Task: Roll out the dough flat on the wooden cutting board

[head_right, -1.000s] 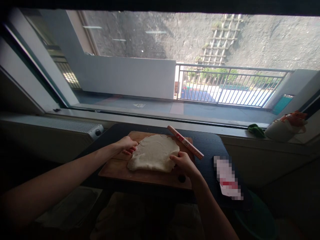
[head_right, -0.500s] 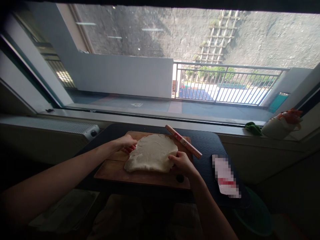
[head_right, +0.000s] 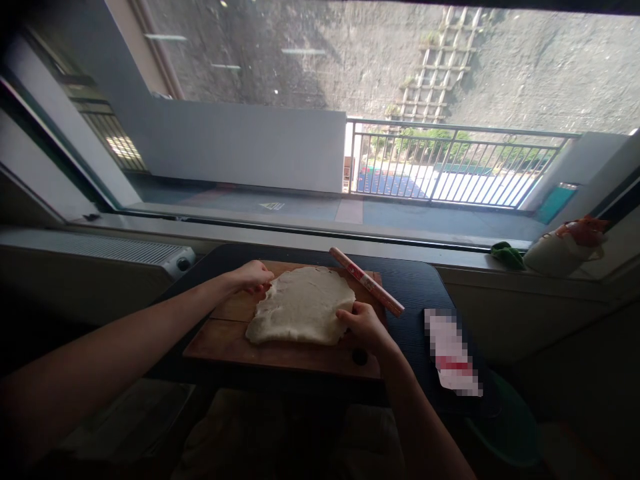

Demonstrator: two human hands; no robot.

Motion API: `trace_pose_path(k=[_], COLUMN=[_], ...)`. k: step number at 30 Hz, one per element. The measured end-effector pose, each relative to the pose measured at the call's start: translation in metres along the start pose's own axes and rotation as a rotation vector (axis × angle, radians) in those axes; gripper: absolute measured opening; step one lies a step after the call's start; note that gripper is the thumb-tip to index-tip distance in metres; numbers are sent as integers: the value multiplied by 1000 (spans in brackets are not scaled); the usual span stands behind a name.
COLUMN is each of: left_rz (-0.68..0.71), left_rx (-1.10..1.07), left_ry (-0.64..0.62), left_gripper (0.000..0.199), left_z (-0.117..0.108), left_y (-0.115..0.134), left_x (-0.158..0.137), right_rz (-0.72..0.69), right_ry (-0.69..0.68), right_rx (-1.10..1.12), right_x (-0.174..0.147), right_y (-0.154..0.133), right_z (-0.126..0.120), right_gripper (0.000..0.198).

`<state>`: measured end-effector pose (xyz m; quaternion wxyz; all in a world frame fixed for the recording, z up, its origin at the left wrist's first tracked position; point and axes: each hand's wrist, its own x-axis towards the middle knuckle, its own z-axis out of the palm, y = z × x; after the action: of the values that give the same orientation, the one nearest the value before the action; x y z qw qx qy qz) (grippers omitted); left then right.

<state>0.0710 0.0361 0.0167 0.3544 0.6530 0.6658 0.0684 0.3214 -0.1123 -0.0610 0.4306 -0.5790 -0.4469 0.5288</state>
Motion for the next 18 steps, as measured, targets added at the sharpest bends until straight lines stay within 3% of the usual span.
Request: trace_pose_path(k=[7, 18], left_rz=[21, 28], left_rx=[124, -15], left_ry=[85, 65], left_gripper=[19, 11], left_z=[14, 12], left_y=[8, 7], left_x=[8, 8], right_rz=[-11, 6], right_ry=[11, 5], right_rx=[15, -2], right_x=[2, 3], right_y=[1, 2], right_z=[1, -1], right_gripper=[28, 27])
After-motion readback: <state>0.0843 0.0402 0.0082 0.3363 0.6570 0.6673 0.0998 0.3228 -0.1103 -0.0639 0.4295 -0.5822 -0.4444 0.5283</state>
